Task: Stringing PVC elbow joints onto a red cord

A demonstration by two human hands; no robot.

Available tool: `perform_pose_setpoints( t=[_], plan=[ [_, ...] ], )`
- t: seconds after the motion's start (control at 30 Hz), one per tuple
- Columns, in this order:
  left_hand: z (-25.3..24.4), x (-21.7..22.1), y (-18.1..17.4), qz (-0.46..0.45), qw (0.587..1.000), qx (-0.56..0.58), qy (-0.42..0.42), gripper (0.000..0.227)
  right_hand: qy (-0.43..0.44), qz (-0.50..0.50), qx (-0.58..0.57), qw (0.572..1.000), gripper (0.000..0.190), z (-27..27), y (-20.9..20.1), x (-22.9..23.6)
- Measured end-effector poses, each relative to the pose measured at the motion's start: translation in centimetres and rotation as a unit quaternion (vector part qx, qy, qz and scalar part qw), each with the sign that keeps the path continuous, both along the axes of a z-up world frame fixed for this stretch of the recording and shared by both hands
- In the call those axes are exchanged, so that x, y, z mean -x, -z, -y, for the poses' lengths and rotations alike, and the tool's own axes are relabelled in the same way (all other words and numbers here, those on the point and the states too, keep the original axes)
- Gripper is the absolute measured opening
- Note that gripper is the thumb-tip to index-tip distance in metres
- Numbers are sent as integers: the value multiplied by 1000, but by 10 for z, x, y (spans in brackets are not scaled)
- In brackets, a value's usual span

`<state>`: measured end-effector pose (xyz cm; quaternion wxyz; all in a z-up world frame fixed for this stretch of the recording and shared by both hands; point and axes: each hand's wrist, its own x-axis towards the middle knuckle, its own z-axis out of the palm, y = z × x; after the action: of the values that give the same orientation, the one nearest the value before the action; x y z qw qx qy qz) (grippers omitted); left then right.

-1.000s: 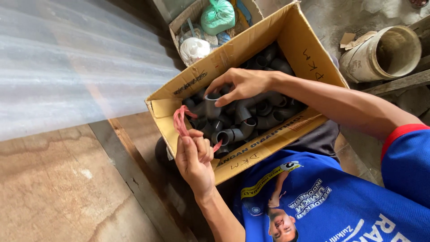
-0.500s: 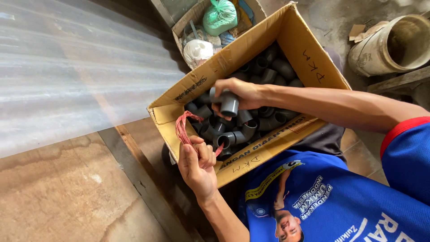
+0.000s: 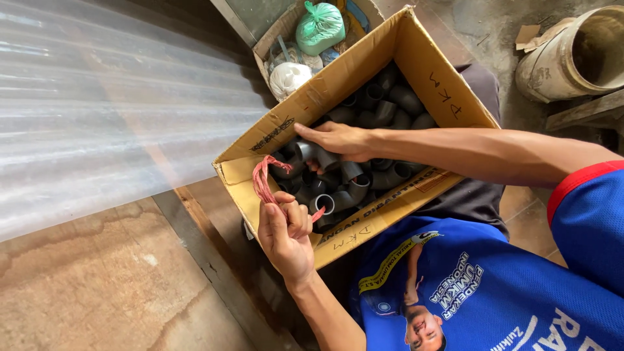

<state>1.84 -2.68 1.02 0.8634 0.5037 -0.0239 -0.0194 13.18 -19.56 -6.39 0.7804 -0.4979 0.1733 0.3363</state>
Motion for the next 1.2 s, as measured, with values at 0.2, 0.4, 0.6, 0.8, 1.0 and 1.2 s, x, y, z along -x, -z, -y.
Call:
perform_pose_setpoints(
  t=[0.2,0.4,0.6,0.8,1.0,1.2],
  plan=[
    [19,-2,-10,2,1000,-8,20,34,-2,-46,-4,999,54,-1,9,1],
    [29,3,-8,14,999,-8,45,38,2,-30,-25,999,47,-4,8,-4],
    [30,13,-34,-35,996,-9,76,34,66,-53,-32,996,42,-3,-22,-3],
    [24,21,-31,-52,997,7,58,34,107,-70,-47,991,42,1,-26,-9],
    [5,23,-37,-169,984,-21,49,32,92,123,73,985,38,14,-49,-17],
    [-11,22,-26,-178,966,-132,132,30,-62,559,236,792,34,37,-77,-23]
  ],
)
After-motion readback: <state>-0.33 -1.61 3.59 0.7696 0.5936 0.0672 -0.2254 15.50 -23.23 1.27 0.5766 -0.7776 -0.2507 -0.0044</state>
